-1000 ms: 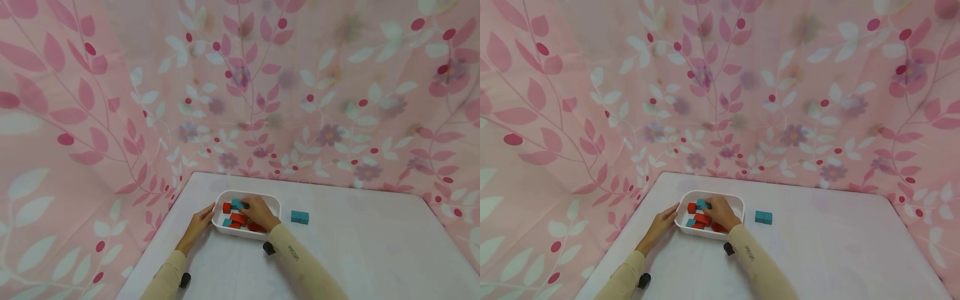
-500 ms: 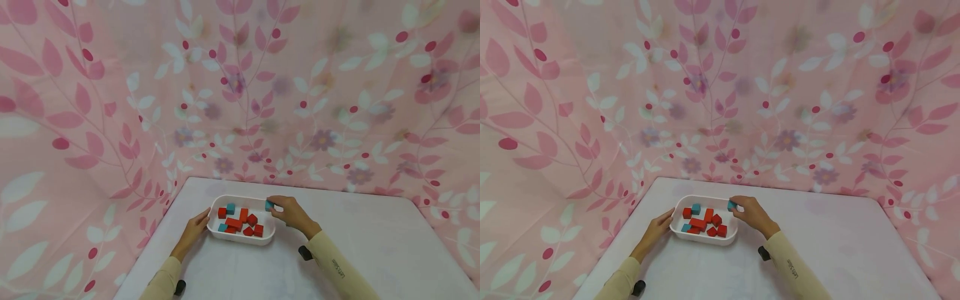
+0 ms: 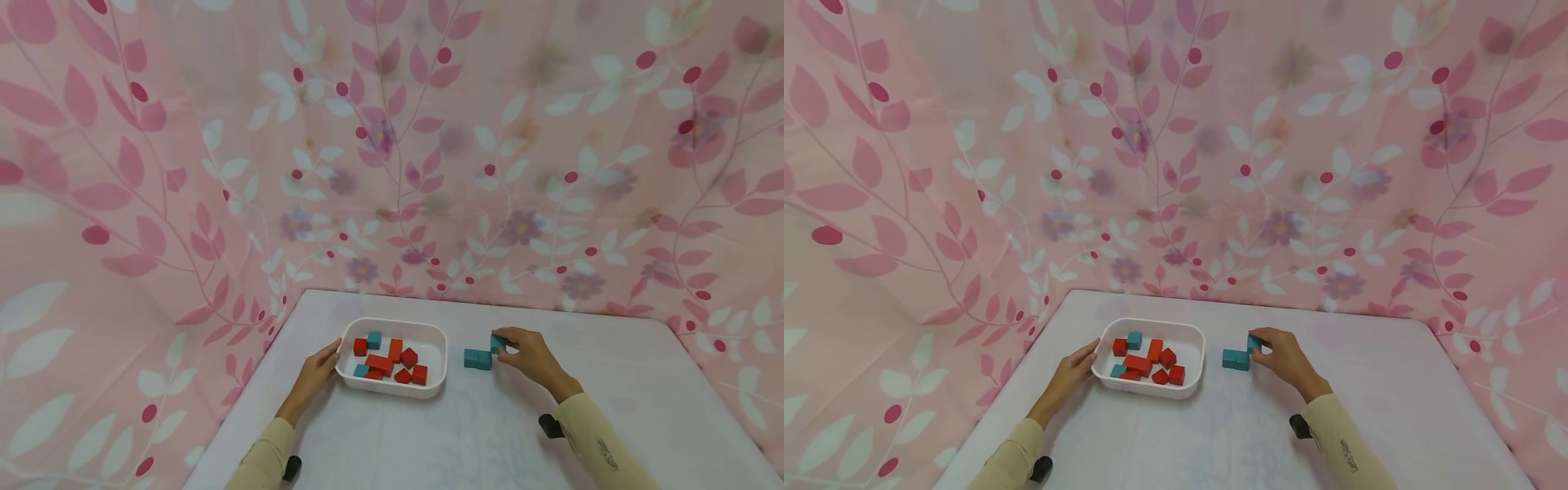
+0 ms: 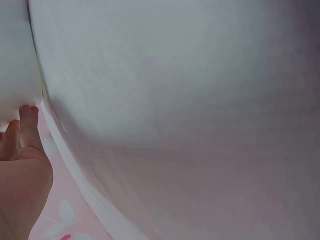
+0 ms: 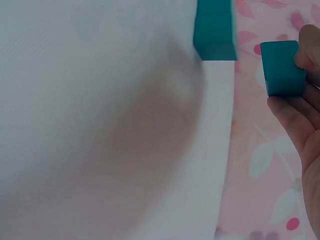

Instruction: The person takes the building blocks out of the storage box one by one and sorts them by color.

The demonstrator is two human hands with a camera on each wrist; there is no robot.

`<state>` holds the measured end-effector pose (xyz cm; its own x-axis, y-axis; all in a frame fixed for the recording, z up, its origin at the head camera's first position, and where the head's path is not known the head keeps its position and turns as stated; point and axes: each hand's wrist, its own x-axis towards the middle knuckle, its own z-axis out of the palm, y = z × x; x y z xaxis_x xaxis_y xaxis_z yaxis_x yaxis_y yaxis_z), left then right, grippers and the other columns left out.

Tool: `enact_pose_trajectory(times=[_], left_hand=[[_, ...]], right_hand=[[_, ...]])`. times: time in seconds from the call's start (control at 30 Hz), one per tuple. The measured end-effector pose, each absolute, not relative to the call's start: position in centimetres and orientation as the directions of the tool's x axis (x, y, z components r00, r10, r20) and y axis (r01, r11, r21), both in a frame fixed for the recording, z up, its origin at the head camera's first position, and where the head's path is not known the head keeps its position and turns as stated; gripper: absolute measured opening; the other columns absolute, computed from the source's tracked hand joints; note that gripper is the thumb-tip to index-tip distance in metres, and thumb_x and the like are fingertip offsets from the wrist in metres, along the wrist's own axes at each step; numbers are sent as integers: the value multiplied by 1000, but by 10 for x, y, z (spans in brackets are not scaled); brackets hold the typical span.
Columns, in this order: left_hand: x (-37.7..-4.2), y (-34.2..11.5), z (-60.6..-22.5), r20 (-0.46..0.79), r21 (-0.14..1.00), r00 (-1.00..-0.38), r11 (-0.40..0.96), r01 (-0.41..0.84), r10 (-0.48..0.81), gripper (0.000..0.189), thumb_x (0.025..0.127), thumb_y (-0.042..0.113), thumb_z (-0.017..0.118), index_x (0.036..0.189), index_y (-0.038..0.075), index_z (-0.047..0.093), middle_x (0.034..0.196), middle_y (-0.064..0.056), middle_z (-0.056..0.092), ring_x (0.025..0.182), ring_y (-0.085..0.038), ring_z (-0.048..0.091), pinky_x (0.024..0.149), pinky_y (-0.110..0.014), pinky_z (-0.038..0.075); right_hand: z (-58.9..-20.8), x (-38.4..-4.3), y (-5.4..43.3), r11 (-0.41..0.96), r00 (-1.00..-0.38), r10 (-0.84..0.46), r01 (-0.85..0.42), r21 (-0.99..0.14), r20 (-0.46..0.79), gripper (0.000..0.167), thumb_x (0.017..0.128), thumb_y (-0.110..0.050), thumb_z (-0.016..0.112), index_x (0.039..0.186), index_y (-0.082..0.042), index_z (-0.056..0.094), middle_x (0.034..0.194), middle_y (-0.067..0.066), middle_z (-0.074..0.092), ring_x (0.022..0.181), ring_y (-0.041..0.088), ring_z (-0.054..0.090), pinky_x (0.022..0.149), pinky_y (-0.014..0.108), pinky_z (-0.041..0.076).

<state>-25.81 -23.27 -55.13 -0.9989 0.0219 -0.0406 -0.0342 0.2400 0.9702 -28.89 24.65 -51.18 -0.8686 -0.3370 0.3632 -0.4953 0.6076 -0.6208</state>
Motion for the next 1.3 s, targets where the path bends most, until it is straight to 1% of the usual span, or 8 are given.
enact_pose_trajectory(times=[0.27, 0.47, 0.6, 0.9, 1.13, 1.3], left_hand=[[-258, -232, -553, -31, 974, -999, 223, -24, 28, 49, 102, 23, 53, 148, 12, 42, 154, -12, 36, 140, -34, 33, 102, -46, 42], [-258, -230, -552, -44, 975, -999, 217, -40, 14, 47, 101, 24, 54, 147, 17, 45, 153, -7, 38, 140, -29, 35, 101, -41, 44], [-259, -231, -554, -40, 976, -999, 213, -36, 16, 47, 101, 24, 55, 147, 17, 46, 153, -7, 39, 140, -29, 35, 101, -40, 44], [-256, -231, -552, -32, 979, -999, 200, -26, 25, 47, 102, 22, 53, 147, 15, 45, 153, -8, 38, 140, -29, 35, 102, -41, 43], [-258, -231, -554, 11, 986, -999, 168, 17, 37, 46, 102, 16, 53, 146, 8, 45, 151, -15, 39, 138, -33, 37, 100, -42, 44], [-259, -232, -556, -7, 982, -1000, 187, -2, 23, 45, 102, 16, 53, 146, 12, 46, 151, -11, 40, 138, -31, 38, 99, -40, 46]], right_hand=[[-537, -289, 259, 601, -873, -345, -488, -632, 345, 36, 81, 0, 75, 116, 4, 68, 114, 14, 68, 101, 28, 67, 83, 39, 57], [-548, -290, 260, 605, -887, -327, -462, -649, 326, 36, 81, 0, 74, 116, 3, 68, 115, 17, 68, 101, 29, 67, 82, 40, 57], [-555, -291, 261, 611, -896, -314, -443, -655, 313, 35, 81, 0, 73, 116, 1, 69, 115, 16, 67, 101, 28, 66, 83, 40, 57], [-559, -292, 257, 569, -888, -323, -458, -682, 327, 33, 80, 1, 73, 113, 0, 71, 111, 12, 69, 99, 25, 67, 83, 38, 58], [-564, -294, 255, 599, -913, -315, -404, -692, 260, 33, 82, -2, 73, 115, 0, 70, 113, 12, 69, 100, 25, 67, 84, 39, 57], [-567, -295, 255, 592, -915, -309, -400, -700, 261, 33, 82, -1, 73, 115, 0, 70, 113, 12, 69, 101, 25, 67, 83, 37, 58]])
